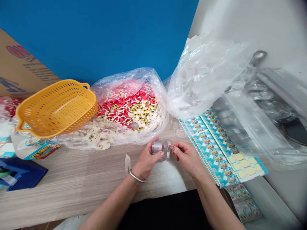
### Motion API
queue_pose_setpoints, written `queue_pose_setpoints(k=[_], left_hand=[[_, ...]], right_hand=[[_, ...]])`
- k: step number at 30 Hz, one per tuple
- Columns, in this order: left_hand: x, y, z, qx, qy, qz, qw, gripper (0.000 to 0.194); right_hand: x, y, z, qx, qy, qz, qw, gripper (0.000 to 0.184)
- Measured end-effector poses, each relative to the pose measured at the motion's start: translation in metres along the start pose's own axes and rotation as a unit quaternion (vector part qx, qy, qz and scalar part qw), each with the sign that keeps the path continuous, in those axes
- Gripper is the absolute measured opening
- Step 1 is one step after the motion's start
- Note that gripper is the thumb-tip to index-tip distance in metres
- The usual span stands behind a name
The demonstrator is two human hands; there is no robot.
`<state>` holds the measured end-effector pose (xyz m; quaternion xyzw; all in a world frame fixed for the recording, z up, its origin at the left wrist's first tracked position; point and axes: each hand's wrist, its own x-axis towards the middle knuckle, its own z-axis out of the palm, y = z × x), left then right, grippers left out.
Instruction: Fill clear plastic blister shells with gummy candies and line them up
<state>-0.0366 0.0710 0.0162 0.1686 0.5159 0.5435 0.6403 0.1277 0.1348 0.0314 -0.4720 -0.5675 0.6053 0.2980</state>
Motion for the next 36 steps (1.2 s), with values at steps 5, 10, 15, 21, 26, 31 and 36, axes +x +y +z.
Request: queue_pose_setpoints(k=[5,10,15,21,26,31,36], left_hand=[[-0.001,0.0,0.0,0.013,-0.003,-0.006,1.0,0.087],[0.0,-0.002,0.002,0.035,-0.022,0.027,0.999,0.089],[-0.002,0.001,0.003,-0.012,-0.029,-0.016,0.999,0.093],[0.0,0.004,0.002,-0.04,-0.011,-0.038,0.998,0.087],[0.005,-0.002,0.0,0.011,0.028,0.001,1.0,0.086],[0.005,-0.005,0.001,0.056,0.021,0.021,0.998,0.086],[0.004,-0.003,-0.002,0.037,0.004,0.01,0.999,0.074]], right_hand=[[0.007,0.001,-0.01,0.031,0.049,0.0,0.998,0.034],[0.0,-0.005,0.005,0.013,-0.017,0.015,1.0,0.035],[-0.005,-0.006,0.014,0.019,-0.025,0.01,0.999,0.035],[0.001,-0.001,0.001,0.015,0.002,0.008,1.0,0.035],[0.008,-0.002,-0.013,-0.099,0.191,-0.018,0.976,0.043],[0.002,-0.002,0.003,-0.106,0.029,-0.032,0.993,0.025],[0.003,0.001,0.008,-0.073,0.031,-0.007,0.997,0.031]])
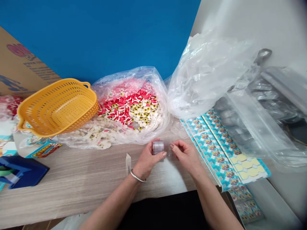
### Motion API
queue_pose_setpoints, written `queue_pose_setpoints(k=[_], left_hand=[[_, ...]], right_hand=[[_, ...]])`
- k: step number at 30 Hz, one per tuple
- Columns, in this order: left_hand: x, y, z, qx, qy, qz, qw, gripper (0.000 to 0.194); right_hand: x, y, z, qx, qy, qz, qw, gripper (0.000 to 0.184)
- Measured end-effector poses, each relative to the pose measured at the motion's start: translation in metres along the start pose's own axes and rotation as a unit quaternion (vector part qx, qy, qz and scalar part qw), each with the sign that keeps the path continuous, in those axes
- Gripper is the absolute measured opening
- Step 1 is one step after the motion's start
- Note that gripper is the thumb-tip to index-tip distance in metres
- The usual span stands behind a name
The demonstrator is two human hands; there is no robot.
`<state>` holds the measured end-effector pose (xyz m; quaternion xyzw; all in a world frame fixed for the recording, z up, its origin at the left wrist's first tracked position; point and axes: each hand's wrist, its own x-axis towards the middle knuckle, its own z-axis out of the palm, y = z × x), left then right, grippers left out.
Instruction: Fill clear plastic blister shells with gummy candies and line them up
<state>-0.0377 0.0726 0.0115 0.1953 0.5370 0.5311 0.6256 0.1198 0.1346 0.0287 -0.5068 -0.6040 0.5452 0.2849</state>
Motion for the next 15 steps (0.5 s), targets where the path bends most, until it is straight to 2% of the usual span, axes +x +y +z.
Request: queue_pose_setpoints(k=[2,3,4,5,7,9,15], left_hand=[[-0.001,0.001,-0.001,-0.016,-0.008,-0.016,1.0,0.075],[-0.001,0.001,-0.001,-0.019,-0.011,-0.02,1.0,0.076],[-0.001,0.001,-0.001,-0.019,-0.015,-0.02,1.0,0.077],[-0.001,0.0,-0.001,-0.017,-0.018,-0.015,1.0,0.077],[-0.001,-0.001,-0.001,-0.007,-0.029,-0.003,1.0,0.075],[-0.001,-0.001,0.0,0.001,-0.04,0.005,0.999,0.074],[-0.005,0.003,0.001,-0.036,-0.048,-0.012,0.998,0.072]], right_hand=[[0.001,-0.001,-0.004,-0.031,0.094,-0.013,0.995,0.034],[0.002,-0.001,-0.005,-0.045,0.124,-0.02,0.991,0.035],[0.001,-0.002,-0.005,-0.048,0.125,-0.024,0.991,0.035],[0.0,-0.003,-0.005,-0.036,0.097,-0.024,0.994,0.032],[-0.002,-0.004,-0.001,0.018,-0.006,-0.01,1.0,0.027],[-0.005,-0.003,0.003,0.061,-0.081,0.006,0.995,0.026],[-0.008,-0.003,0.007,0.093,-0.096,0.016,0.991,0.027]])
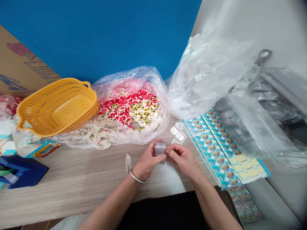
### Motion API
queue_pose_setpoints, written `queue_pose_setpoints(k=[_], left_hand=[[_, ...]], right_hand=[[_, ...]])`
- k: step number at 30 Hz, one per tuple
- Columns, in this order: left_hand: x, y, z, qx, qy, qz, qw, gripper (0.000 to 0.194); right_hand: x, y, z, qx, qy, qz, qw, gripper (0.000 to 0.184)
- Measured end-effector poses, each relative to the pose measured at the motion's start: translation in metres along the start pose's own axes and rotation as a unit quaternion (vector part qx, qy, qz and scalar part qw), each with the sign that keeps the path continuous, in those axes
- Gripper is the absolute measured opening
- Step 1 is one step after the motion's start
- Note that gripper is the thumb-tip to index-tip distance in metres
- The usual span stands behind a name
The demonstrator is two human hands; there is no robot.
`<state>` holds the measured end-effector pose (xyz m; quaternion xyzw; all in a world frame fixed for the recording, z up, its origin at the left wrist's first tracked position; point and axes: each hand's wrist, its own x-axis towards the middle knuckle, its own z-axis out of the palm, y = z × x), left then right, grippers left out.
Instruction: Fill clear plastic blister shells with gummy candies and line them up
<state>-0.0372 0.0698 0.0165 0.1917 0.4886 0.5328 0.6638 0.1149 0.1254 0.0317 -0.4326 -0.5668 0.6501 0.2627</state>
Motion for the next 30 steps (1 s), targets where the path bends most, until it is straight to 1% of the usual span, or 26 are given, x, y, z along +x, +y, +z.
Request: queue_pose_setpoints(k=[5,8,11,12,14,16,17,18,19,22,23,24,30], left_hand=[[-0.002,0.003,0.003,-0.05,0.008,-0.018,0.999,0.07],[-0.002,0.003,0.002,-0.075,0.007,-0.041,0.996,0.068],[-0.001,0.004,-0.001,-0.066,0.02,-0.038,0.997,0.067],[-0.001,0.005,-0.002,-0.053,0.03,-0.03,0.998,0.067],[-0.001,0.006,-0.003,-0.029,0.045,-0.019,0.998,0.068],[-0.001,0.006,-0.003,-0.015,0.05,-0.016,0.999,0.069],[-0.001,0.005,-0.003,-0.012,0.049,-0.016,0.999,0.069],[-0.001,0.004,-0.003,-0.011,0.045,-0.015,0.999,0.07],[-0.001,0.003,-0.003,-0.011,0.041,-0.012,0.999,0.071],[0.0,0.001,-0.001,-0.007,0.037,0.003,0.999,0.071],[0.0,0.001,-0.001,-0.007,0.036,0.006,0.999,0.07],[-0.001,0.001,-0.001,-0.008,0.034,0.007,0.999,0.07],[-0.005,0.005,0.0,-0.057,0.017,-0.01,0.998,0.066]], right_hand=[[0.0,-0.004,0.001,0.003,0.009,0.002,1.0,0.029],[0.0,-0.005,0.0,0.001,0.018,0.001,1.0,0.031],[0.002,-0.003,-0.006,-0.01,0.04,0.003,0.999,0.034],[0.004,-0.002,-0.009,-0.011,0.061,0.003,0.998,0.035],[0.007,-0.001,-0.014,-0.019,0.135,-0.004,0.991,0.036],[0.009,-0.001,-0.017,-0.059,0.214,-0.023,0.975,0.038],[0.009,-0.002,-0.016,-0.086,0.233,-0.032,0.968,0.036],[0.008,-0.004,-0.014,-0.105,0.228,-0.037,0.967,0.032],[0.008,-0.005,-0.011,-0.111,0.198,-0.037,0.973,0.027],[0.004,-0.006,0.001,-0.065,0.058,-0.018,0.996,0.022],[0.003,-0.006,0.004,-0.049,0.028,-0.012,0.998,0.021],[0.002,-0.005,0.007,-0.039,0.014,-0.008,0.999,0.021],[0.002,-0.008,0.007,-0.008,0.004,0.005,1.0,0.027]])
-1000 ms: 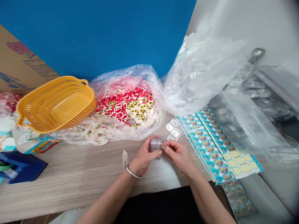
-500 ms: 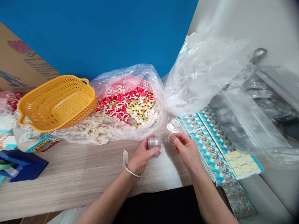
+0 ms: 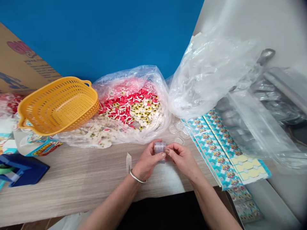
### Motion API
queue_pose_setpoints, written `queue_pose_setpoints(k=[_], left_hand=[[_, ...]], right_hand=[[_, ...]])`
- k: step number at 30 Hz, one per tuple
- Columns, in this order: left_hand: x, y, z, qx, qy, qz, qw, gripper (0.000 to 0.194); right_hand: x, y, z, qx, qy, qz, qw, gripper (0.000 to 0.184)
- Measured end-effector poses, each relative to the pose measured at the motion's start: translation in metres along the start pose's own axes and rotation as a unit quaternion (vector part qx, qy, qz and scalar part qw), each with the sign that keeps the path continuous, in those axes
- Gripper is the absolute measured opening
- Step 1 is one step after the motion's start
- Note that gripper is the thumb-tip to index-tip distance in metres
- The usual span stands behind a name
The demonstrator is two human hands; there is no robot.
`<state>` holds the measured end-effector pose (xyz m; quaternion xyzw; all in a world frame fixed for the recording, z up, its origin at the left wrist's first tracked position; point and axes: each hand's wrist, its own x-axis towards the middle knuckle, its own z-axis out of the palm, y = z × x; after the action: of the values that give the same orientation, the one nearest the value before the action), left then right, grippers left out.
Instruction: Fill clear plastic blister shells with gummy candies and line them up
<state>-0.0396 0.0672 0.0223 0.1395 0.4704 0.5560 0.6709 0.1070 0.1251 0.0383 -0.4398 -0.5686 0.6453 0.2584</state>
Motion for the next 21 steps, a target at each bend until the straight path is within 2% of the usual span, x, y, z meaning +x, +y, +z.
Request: queue_pose_setpoints(k=[7,12,14,16,18,19,21], left_hand=[[-0.002,0.0,0.001,-0.04,-0.012,-0.031,0.999,0.063],[-0.001,0.002,-0.003,-0.035,-0.022,-0.022,0.999,0.053],[0.0,0.004,-0.004,-0.021,-0.014,-0.015,1.0,0.052],[0.0,0.005,-0.005,-0.009,0.01,-0.013,1.0,0.055],[0.0,0.006,-0.004,0.001,0.03,-0.016,0.999,0.06],[0.0,0.005,-0.003,0.005,0.034,-0.018,0.999,0.062],[0.0,0.003,-0.001,0.012,0.032,-0.013,0.999,0.065]], right_hand=[[0.0,-0.002,-0.001,0.021,-0.013,0.012,1.0,0.033],[0.002,0.001,-0.008,0.009,0.002,0.005,1.0,0.035],[0.005,0.002,-0.014,0.0,0.038,0.0,0.999,0.036],[0.009,0.001,-0.02,-0.028,0.124,-0.014,0.992,0.038],[0.011,-0.001,-0.022,-0.083,0.221,-0.035,0.971,0.041],[0.011,-0.001,-0.021,-0.106,0.236,-0.044,0.965,0.04],[0.009,-0.002,-0.015,-0.105,0.181,-0.043,0.977,0.032]])
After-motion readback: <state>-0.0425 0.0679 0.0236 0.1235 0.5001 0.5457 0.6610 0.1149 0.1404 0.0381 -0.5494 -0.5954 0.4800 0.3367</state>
